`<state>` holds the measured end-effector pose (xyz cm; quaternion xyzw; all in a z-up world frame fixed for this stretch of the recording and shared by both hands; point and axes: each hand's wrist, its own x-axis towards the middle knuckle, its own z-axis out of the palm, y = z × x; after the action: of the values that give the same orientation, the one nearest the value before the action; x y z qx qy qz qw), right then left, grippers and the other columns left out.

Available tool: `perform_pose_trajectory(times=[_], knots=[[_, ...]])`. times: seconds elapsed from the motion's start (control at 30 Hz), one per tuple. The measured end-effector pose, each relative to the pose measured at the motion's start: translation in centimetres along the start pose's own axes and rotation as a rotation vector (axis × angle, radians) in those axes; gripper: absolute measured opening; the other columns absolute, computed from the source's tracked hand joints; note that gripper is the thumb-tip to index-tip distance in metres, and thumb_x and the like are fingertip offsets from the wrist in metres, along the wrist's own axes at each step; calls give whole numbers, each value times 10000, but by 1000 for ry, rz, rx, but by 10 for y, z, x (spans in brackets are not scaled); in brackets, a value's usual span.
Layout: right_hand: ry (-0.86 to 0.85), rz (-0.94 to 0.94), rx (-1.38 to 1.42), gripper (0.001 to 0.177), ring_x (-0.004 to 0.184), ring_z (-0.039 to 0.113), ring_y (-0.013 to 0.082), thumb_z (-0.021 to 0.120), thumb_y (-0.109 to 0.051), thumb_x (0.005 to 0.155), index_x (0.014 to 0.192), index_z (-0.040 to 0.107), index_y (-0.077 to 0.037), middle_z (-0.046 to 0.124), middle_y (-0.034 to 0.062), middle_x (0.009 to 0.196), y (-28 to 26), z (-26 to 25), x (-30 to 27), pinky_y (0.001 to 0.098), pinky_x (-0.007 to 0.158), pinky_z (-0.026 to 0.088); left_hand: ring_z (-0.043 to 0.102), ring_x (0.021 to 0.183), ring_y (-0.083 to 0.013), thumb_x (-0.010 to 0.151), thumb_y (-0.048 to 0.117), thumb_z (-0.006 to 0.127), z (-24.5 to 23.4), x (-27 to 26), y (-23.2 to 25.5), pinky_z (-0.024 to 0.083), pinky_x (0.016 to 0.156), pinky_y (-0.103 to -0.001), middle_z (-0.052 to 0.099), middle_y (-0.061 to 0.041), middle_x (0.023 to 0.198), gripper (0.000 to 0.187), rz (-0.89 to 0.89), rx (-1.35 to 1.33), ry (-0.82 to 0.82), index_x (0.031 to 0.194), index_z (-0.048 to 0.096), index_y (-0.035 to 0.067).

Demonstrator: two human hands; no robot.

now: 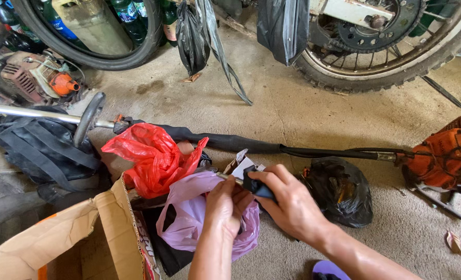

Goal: The person sits on the floor and wipes various metal tools with a dark cloth, then places them into a cardboard box. They handle items one by one, including wrenches and small metal parts, and transfer them from plastic bags into the box.

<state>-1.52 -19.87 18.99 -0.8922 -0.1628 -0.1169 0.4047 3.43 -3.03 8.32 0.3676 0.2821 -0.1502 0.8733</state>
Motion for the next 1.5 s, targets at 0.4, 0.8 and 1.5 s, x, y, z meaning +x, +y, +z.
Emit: perform_pose_trajectory(times=[0.4, 0.8, 1.5], knots=[[251, 295, 7, 236, 843, 698, 308, 714, -122, 901, 1099, 643, -17, 686, 165, 950, 63, -1, -8, 382, 752, 544, 707, 737, -281, 998, 199, 600, 25, -14, 16, 634, 696, -426, 673, -156, 856, 199, 233, -2, 26, 999, 554, 5], [105, -91, -25, 470, 981, 672, 349, 755, 3, 679, 1134, 686, -94, 634, 120, 1107, 22, -1, -10, 398, 813, 566, 720, 784, -269, 1008, 219, 569, 36, -22, 11, 648, 719, -428, 696, -163, 907, 211, 250, 49, 42, 994, 559, 9], [349, 100, -408, 435, 1080, 630, 383, 745, -11, 756, 1174, 687, -118, 596, 158, 1189, 64, -35, -14, 448, 911, 534, 701, 831, -196, 946, 174, 622, -27, -33, 74, 616, 689, -424, 708, -55, 997, 218, 218, 775, 123, 1140, 613, 77]])
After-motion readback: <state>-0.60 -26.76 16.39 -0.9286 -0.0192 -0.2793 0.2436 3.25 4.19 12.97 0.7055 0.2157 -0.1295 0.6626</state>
